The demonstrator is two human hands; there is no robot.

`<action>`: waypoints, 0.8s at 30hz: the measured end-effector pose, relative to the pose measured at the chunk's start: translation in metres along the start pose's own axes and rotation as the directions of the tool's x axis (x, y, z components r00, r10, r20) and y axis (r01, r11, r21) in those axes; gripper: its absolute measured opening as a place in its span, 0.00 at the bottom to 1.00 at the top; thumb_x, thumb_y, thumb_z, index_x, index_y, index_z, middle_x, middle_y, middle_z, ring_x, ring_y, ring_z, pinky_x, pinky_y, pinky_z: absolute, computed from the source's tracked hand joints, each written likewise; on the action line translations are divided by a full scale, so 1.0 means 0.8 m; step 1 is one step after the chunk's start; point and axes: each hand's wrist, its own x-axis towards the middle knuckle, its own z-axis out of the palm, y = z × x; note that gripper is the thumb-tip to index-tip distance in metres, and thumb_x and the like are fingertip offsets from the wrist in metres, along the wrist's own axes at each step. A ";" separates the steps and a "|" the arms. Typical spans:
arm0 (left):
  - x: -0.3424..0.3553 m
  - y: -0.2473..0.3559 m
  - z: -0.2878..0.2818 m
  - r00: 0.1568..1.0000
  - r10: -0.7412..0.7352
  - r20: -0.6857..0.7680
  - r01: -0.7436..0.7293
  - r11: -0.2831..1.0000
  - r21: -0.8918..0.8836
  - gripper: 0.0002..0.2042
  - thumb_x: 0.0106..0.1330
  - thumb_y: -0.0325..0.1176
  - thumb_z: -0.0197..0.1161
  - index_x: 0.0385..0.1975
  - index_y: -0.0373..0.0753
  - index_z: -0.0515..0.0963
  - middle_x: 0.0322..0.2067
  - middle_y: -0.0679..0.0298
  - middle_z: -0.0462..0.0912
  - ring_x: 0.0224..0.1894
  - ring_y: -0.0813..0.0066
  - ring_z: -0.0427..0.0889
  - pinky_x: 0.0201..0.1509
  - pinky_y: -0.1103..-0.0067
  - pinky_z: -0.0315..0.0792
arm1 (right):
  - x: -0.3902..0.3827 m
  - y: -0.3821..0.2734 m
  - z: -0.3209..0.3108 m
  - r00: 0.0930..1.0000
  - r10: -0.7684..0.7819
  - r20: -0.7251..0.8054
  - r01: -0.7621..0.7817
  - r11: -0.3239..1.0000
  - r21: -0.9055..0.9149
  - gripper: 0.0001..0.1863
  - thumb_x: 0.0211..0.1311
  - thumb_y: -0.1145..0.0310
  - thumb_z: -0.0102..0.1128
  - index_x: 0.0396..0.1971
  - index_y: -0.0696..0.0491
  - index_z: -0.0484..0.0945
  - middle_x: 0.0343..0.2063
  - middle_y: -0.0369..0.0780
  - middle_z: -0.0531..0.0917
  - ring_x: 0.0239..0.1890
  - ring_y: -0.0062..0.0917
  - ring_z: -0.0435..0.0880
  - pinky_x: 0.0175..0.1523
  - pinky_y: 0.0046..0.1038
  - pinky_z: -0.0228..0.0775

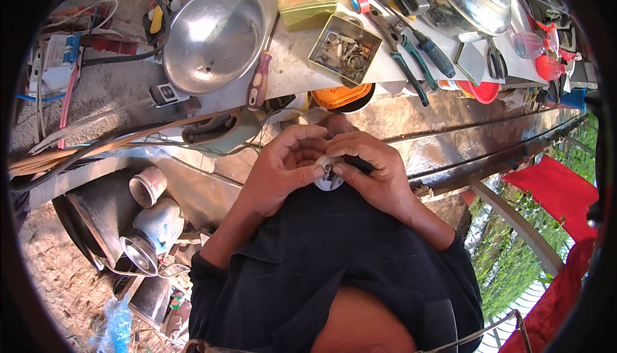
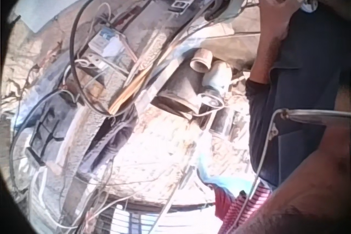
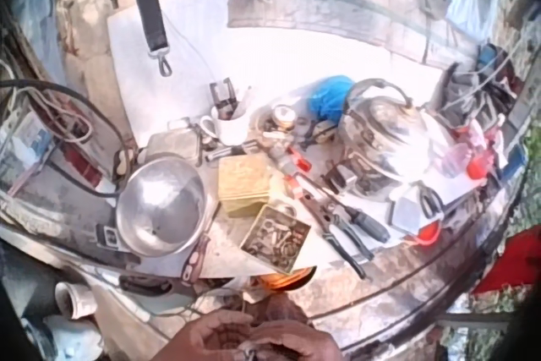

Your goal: The person opens a small metal box, retrieves a screwdriver, and uses it to adjust a white electrical socket. They then insert a small metal piece into the socket and tighten it with the screwdriver.

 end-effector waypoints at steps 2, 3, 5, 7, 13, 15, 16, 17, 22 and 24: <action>-0.001 0.000 0.000 1.000 0.014 0.000 -0.014 1.000 0.001 0.29 0.66 0.23 0.73 0.66 0.33 0.70 0.55 0.58 0.78 0.57 0.72 0.80 0.63 0.75 0.76 | -0.004 -0.004 0.005 0.991 0.134 -0.025 -0.132 0.990 0.044 0.16 0.58 0.80 0.74 0.47 0.57 0.83 0.47 0.42 0.86 0.50 0.32 0.87 0.50 0.31 0.82; -0.002 0.000 0.000 1.000 0.022 0.000 -0.022 1.000 0.001 0.29 0.66 0.23 0.73 0.66 0.33 0.70 0.55 0.58 0.78 0.58 0.71 0.80 0.64 0.75 0.76 | -0.006 -0.006 0.006 0.977 0.208 -0.039 -0.205 0.977 0.064 0.17 0.58 0.80 0.74 0.47 0.57 0.82 0.46 0.42 0.86 0.49 0.32 0.88 0.49 0.31 0.83; -0.006 0.002 0.000 0.999 0.034 -0.040 -0.033 0.999 0.026 0.29 0.65 0.22 0.72 0.66 0.33 0.70 0.55 0.56 0.80 0.59 0.69 0.81 0.65 0.73 0.76 | -0.008 -0.008 0.008 0.980 0.187 -0.067 -0.184 0.982 0.046 0.17 0.56 0.79 0.76 0.45 0.57 0.82 0.45 0.42 0.85 0.48 0.33 0.88 0.47 0.31 0.83; -0.009 0.004 0.000 0.998 0.021 -0.054 -0.018 0.999 0.047 0.27 0.65 0.22 0.72 0.64 0.32 0.72 0.54 0.55 0.81 0.58 0.68 0.82 0.65 0.72 0.75 | -0.008 -0.008 0.008 0.989 0.127 -0.080 -0.127 0.992 0.003 0.17 0.54 0.79 0.77 0.44 0.57 0.81 0.44 0.42 0.85 0.47 0.33 0.88 0.46 0.32 0.83; -0.012 0.008 0.002 0.999 -0.014 -0.047 0.020 0.992 0.126 0.18 0.68 0.22 0.68 0.57 0.30 0.76 0.49 0.59 0.84 0.52 0.75 0.83 0.60 0.76 0.77 | -0.002 -0.003 0.007 0.996 -0.063 -0.070 0.055 0.993 -0.107 0.17 0.52 0.78 0.79 0.40 0.56 0.81 0.43 0.42 0.86 0.46 0.35 0.88 0.48 0.33 0.83; -0.012 0.007 0.004 0.999 0.022 -0.039 -0.016 0.989 0.150 0.17 0.68 0.20 0.67 0.56 0.31 0.76 0.48 0.63 0.83 0.50 0.79 0.83 0.57 0.80 0.78 | -0.002 -0.005 0.006 0.994 -0.089 -0.063 0.081 0.990 -0.115 0.16 0.53 0.78 0.79 0.40 0.55 0.81 0.42 0.42 0.86 0.46 0.35 0.88 0.49 0.33 0.82; -0.011 0.007 0.005 0.999 0.030 -0.042 -0.023 0.987 0.159 0.17 0.68 0.20 0.66 0.56 0.31 0.76 0.48 0.62 0.84 0.50 0.79 0.83 0.57 0.79 0.78 | -0.002 -0.005 0.006 0.994 -0.091 -0.062 0.083 0.990 -0.115 0.16 0.53 0.78 0.79 0.40 0.56 0.81 0.42 0.42 0.86 0.47 0.35 0.88 0.49 0.33 0.82; -0.012 0.007 0.005 0.998 0.037 -0.046 -0.029 0.985 0.168 0.17 0.68 0.20 0.66 0.56 0.31 0.76 0.48 0.62 0.84 0.51 0.79 0.83 0.58 0.79 0.78 | -0.001 -0.006 0.006 0.994 -0.092 -0.063 0.084 0.990 -0.113 0.16 0.53 0.78 0.79 0.40 0.56 0.81 0.42 0.42 0.86 0.47 0.35 0.88 0.49 0.33 0.82; -0.013 0.007 0.007 0.993 0.036 -0.109 -0.015 0.982 0.189 0.17 0.67 0.19 0.67 0.56 0.31 0.77 0.48 0.60 0.85 0.51 0.76 0.85 0.59 0.77 0.79 | -0.001 -0.007 0.003 0.992 -0.111 -0.052 0.103 0.986 -0.132 0.15 0.53 0.78 0.79 0.40 0.56 0.82 0.42 0.42 0.86 0.47 0.34 0.88 0.50 0.33 0.82; -0.012 0.005 0.007 0.992 0.048 -0.115 -0.027 0.984 0.173 0.17 0.66 0.19 0.68 0.55 0.32 0.78 0.48 0.59 0.87 0.51 0.73 0.85 0.60 0.74 0.79 | 0.000 -0.005 0.002 0.992 -0.115 -0.048 0.108 0.986 -0.125 0.15 0.53 0.78 0.78 0.40 0.56 0.82 0.42 0.42 0.86 0.47 0.35 0.88 0.50 0.32 0.82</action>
